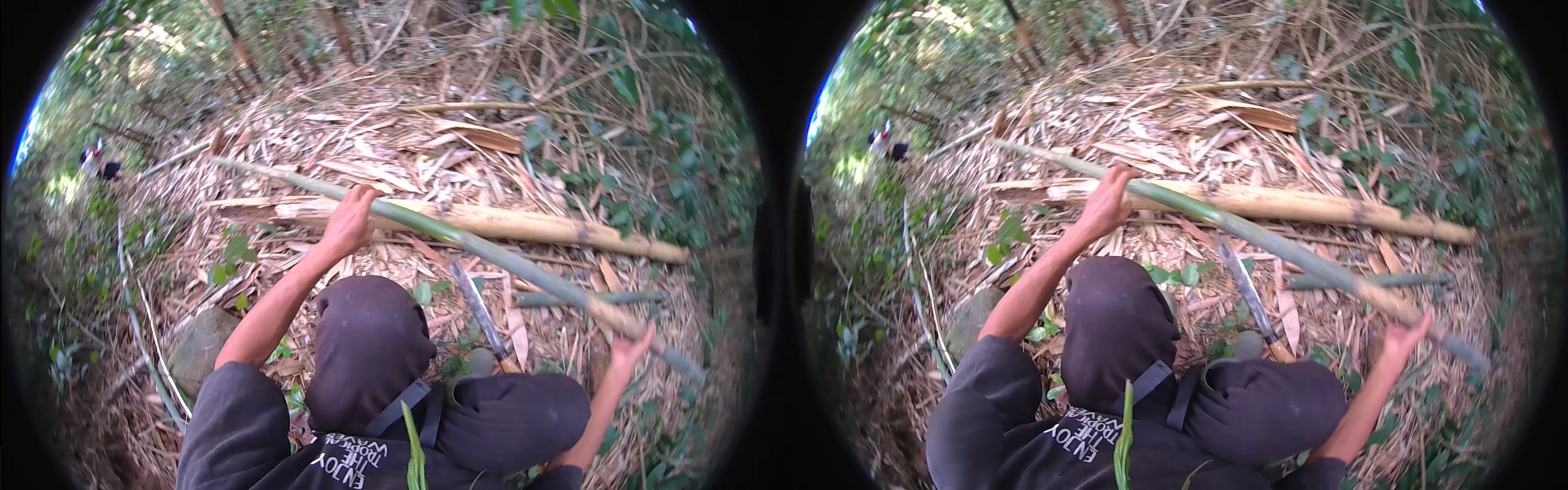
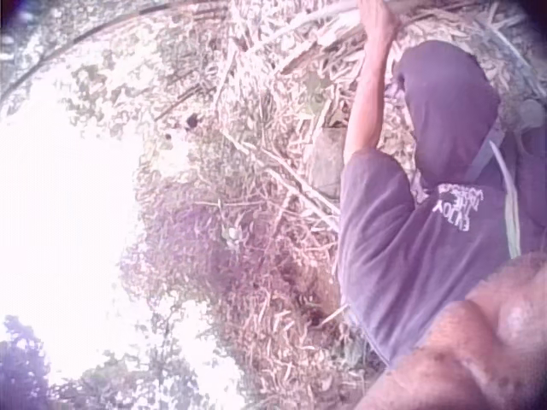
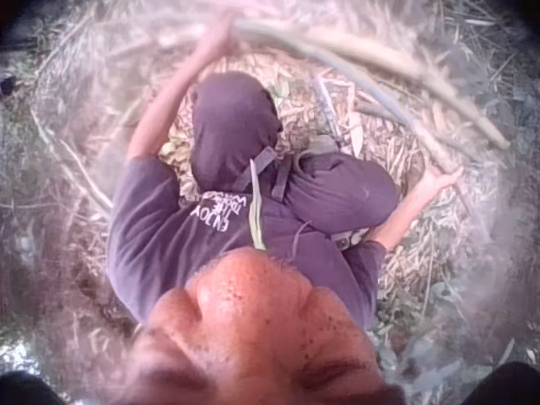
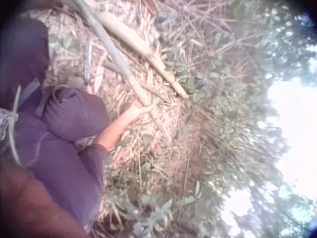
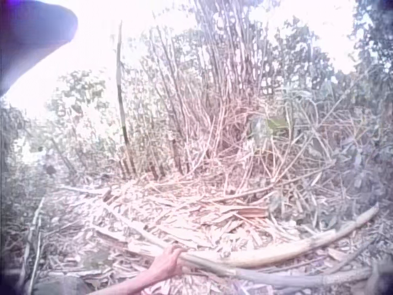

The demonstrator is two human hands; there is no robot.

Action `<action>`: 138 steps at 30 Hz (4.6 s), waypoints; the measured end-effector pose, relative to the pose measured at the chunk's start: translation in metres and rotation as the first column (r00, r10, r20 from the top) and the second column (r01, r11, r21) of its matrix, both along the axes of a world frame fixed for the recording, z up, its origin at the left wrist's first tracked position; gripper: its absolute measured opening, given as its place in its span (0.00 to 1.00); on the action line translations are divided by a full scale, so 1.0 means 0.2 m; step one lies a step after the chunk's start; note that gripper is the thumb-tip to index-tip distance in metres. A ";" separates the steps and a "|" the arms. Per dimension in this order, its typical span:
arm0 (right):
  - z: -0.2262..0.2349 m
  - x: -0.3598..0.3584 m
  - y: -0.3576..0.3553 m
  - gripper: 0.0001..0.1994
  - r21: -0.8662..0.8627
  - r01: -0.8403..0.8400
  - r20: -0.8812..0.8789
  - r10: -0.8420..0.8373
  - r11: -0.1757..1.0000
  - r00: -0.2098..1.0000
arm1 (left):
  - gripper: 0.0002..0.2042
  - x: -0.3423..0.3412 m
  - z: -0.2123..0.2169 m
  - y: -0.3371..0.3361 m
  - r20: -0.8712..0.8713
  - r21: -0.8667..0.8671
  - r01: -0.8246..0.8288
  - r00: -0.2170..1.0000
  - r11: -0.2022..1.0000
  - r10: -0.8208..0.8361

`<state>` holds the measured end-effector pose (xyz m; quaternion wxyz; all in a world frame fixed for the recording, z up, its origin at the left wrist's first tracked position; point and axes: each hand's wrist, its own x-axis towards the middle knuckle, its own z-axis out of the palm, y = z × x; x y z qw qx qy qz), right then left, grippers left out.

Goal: The person sits on the forest floor and uses a machete to chop a long bamboo stalk into smaller sections. They repeatedly strike the bamboo to sever it and then place the cut pieces on the ground.

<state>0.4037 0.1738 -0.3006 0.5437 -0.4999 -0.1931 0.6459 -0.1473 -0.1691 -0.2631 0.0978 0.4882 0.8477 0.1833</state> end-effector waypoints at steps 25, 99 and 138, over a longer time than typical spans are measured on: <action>-0.83 -0.21 0.00 0.16 -0.367 -0.214 0.210 0.304 0.905 0.929 | 0.14 0.14 -0.03 0.40 0.063 -0.180 0.370 0.929 0.911 -0.365; -1.10 -0.59 -0.25 0.50 -0.524 -0.387 0.745 0.629 0.758 0.222 | 0.17 -0.26 -1.07 -0.86 -0.056 -0.557 -0.023 0.998 0.830 -0.009; -0.75 -0.01 -1.09 0.34 -0.754 -0.606 0.633 0.036 0.252 -0.773 | 0.17 0.11 -1.01 -0.34 0.384 -0.243 0.018 0.920 0.970 0.079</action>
